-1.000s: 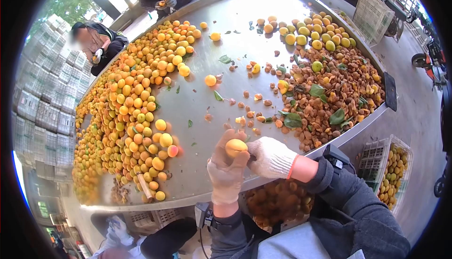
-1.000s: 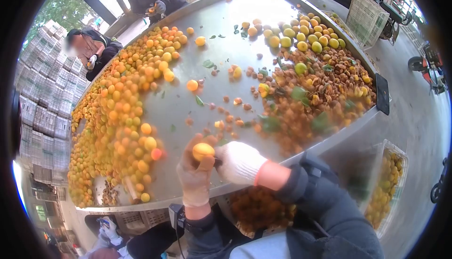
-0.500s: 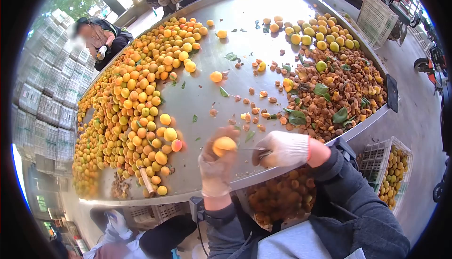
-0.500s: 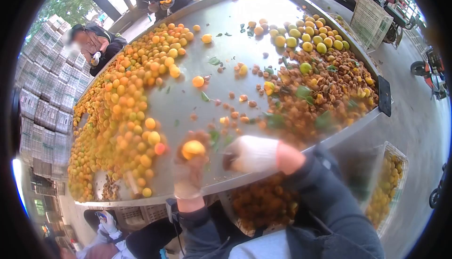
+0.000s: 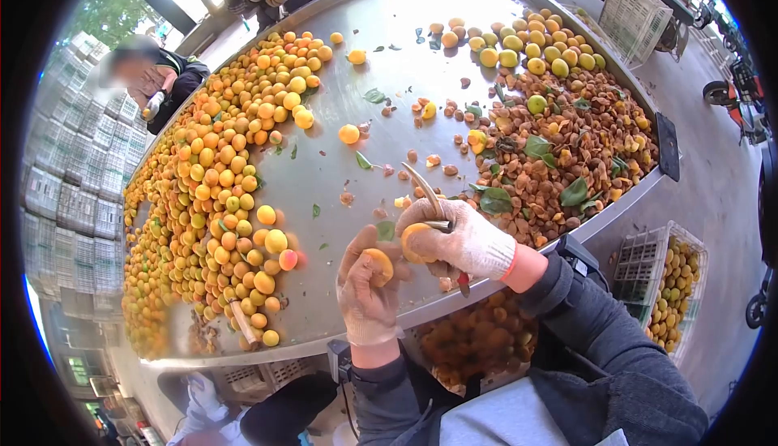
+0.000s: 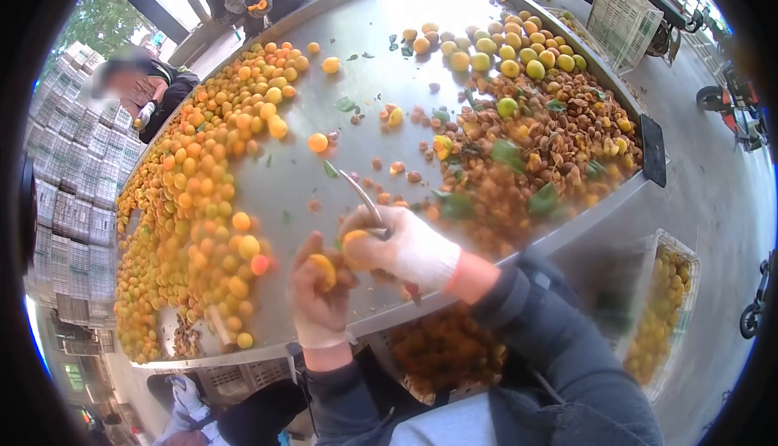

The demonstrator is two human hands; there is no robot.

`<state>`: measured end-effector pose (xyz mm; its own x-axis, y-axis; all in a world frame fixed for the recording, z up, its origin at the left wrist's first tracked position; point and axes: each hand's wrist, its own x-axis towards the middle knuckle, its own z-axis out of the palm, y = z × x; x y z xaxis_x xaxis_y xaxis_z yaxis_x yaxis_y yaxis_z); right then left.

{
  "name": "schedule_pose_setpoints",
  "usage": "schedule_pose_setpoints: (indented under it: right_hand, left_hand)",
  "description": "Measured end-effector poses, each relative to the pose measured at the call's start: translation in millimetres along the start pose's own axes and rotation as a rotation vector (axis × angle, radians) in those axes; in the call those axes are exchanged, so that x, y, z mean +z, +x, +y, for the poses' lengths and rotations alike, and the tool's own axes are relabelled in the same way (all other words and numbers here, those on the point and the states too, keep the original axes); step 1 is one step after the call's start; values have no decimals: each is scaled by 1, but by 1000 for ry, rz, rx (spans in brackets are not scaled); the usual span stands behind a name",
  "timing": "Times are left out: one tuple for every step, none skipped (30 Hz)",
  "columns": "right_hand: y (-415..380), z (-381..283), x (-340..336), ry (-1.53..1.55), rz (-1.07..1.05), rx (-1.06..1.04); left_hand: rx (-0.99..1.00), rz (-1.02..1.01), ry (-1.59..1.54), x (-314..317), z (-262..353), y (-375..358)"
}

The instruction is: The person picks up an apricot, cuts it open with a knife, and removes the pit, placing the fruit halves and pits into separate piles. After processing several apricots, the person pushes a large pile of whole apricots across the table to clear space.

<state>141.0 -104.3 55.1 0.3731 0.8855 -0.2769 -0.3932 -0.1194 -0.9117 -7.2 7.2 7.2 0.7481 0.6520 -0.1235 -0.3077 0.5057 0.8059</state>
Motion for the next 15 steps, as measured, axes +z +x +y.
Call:
schedule_pose_setpoints:
  right_hand:
    - [1, -5, -3, -25, -18, 31]
    - [1, -7, -5, -51, -36, 64]
    - [1, -6, -6, -50, -37, 65]
    - [0, -5, -7, 6, 24, 17]
    - [1, -4, -7, 61, 84, -30]
    - [3, -1, -4, 60, 82, -27]
    - [7, 2, 2, 291, 245, -138]
    - [9, 5, 6, 523, 412, -249]
    - [6, 0, 7, 574, 393, -297]
    - [5, -1, 9, 575, 402, -297]
    - [5, -1, 10, 555, 426, -397]
    - [3, -2, 11, 532, 447, -496]
    - [0, -2, 13, 491, 446, -523]
    - [-2, -4, 15, 491, 450, -522]
    - [-4, -5, 17, 460, 462, -516]
  left_hand:
    - [-23, 43, -61, 9, 1, 1]
    - [-47, 87, -124, 13, 1, 2]
    - [-46, 89, -124, 8, 0, 2]
    - [-95, 85, -146, -1, -4, 5]
    - [-144, 82, -169, -7, -6, 5]
    - [-144, 85, -170, -4, -8, 4]
    - [-148, 125, -34, 3, -12, 3]
    - [-154, 163, 102, 10, -16, 1]
    - [-161, 161, 103, 16, -18, -2]
    - [-201, 177, 122, 22, -21, -4]
    - [-239, 193, 141, 27, -22, -5]
    - [-245, 189, 142, 30, -21, -5]
    - [-280, 204, 159, 33, -21, -5]
    - [-314, 220, 176, 34, -22, -5]
    - [-318, 219, 177, 35, -23, -5]
